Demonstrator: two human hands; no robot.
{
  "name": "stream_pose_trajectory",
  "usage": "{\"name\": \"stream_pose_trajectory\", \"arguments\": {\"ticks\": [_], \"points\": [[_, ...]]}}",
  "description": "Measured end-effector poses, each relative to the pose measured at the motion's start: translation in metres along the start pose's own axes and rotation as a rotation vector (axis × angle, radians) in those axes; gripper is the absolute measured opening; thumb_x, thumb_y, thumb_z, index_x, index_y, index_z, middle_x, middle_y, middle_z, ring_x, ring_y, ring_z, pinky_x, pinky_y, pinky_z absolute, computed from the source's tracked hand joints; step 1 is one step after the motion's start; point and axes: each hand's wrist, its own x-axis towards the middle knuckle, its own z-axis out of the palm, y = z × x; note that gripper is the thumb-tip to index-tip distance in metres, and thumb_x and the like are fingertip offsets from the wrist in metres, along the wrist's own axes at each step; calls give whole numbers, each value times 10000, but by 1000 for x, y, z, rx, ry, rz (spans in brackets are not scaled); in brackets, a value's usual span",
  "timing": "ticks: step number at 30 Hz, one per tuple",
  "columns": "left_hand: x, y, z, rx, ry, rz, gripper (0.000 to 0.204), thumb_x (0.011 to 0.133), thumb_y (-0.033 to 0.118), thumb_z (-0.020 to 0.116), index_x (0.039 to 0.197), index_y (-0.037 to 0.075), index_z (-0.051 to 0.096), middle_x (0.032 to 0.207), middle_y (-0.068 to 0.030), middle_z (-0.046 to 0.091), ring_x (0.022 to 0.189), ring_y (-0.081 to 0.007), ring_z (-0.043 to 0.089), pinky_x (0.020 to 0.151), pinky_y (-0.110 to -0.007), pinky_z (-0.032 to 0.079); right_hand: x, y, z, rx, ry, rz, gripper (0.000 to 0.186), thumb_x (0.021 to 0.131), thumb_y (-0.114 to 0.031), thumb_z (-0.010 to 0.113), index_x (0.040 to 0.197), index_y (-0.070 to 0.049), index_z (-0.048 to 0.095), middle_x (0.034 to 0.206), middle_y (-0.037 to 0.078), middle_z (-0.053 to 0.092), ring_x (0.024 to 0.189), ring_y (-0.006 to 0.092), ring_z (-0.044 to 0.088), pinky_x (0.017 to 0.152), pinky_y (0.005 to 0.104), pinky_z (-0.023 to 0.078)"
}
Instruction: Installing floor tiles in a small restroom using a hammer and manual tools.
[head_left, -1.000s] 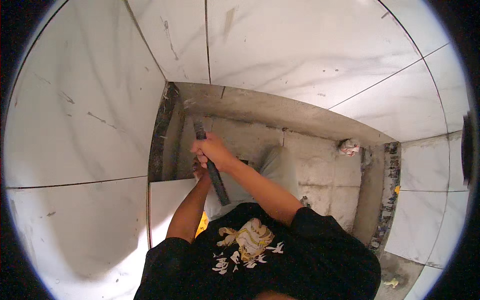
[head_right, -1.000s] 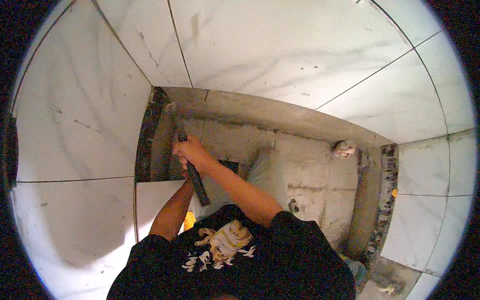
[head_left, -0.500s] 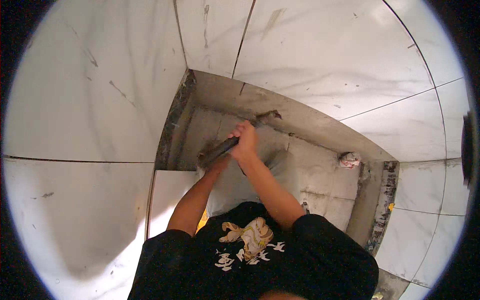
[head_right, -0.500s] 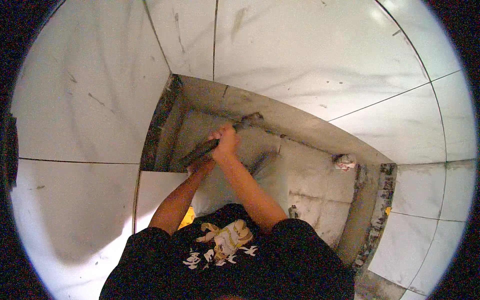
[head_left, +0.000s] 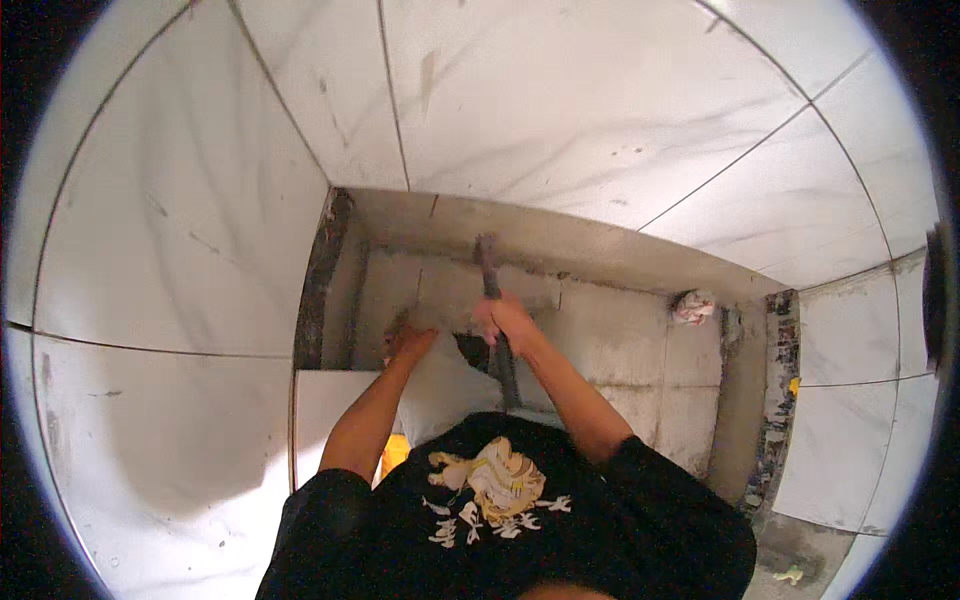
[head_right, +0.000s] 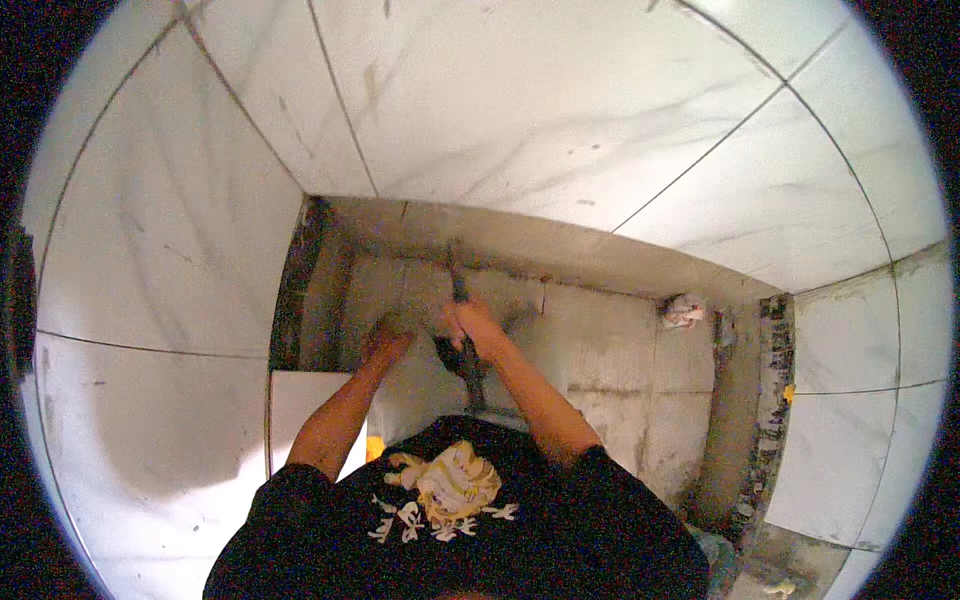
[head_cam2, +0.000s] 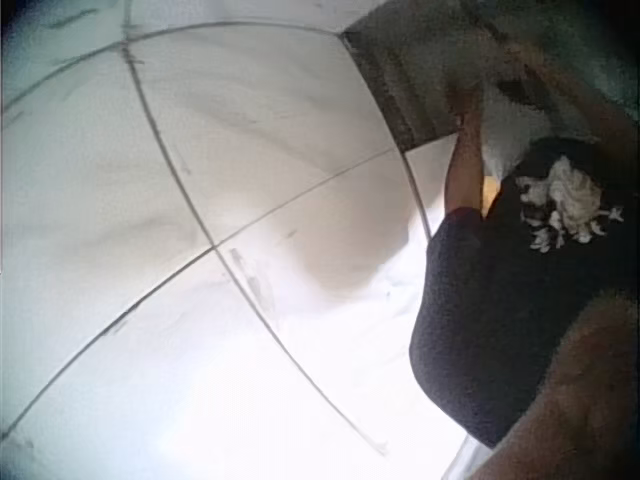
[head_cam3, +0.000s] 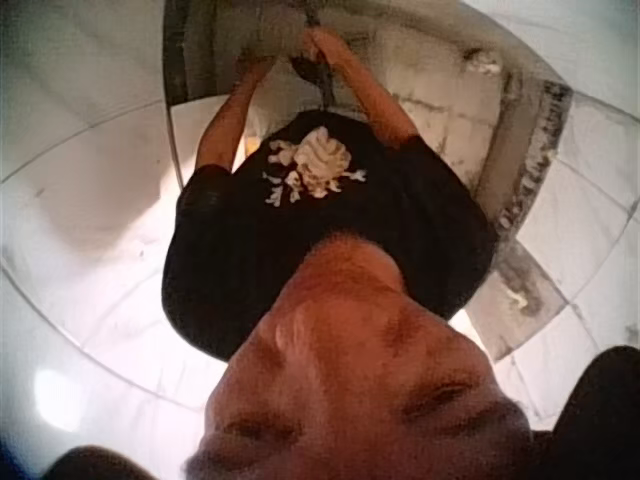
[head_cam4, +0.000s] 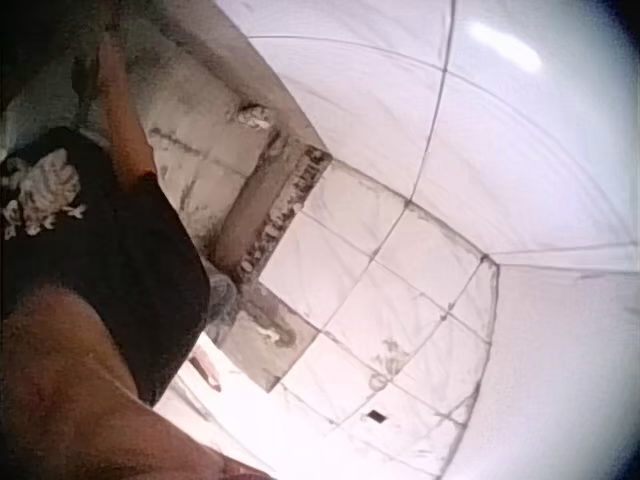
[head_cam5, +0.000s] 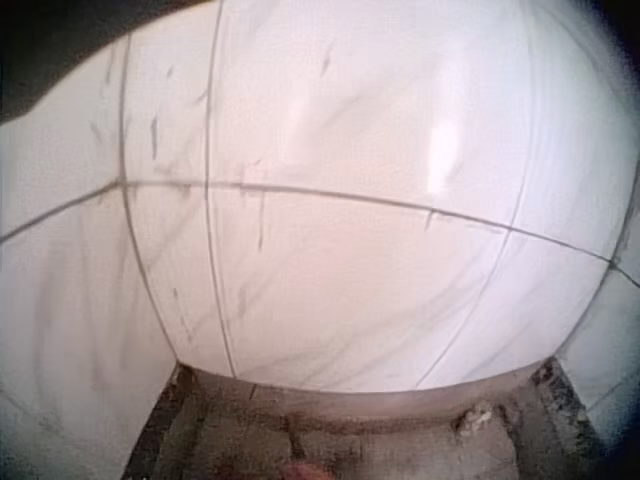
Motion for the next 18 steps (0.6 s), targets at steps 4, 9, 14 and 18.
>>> {"name": "stream_pose_trajectory", "arguments": {"ticks": [4,9,14,18], "points": [[96,31,-33,291,238,439,465,815,443,515,1096,78,581,1199,-165,525,1127,-340,459,922,-443,365,-52,30,-71,-98,56,134,184,787,-93,533,638,-136,434,521,-25,381,417,79,375,387,257,311],[134,121,-111,-327,212,530,284,843,299,513,866,44,636,845,-146,616,750,-255,577,660,-410,449,-57,101,-121,251,83,134,225,760,-128,583,617,-151,410,527,-48,357,427,73,336,411,247,314],[119,145,-143,-954,-192,278,185,863,231,545,801,56,532,668,-37,491,589,-148,474,500,-309,406,-39,130,-145,243,-45,-160,130,764,-150,592,673,-110,510,563,-24,404,462,84,373,423,262,355],[143,146,-138,-880,-140,193,198,874,238,532,796,57,515,663,-30,477,591,-150,464,507,-304,404,-28,139,-150,150,-46,-209,147,810,-193,582,743,-62,570,599,4,485,510,100,449,449,268,405]]}}
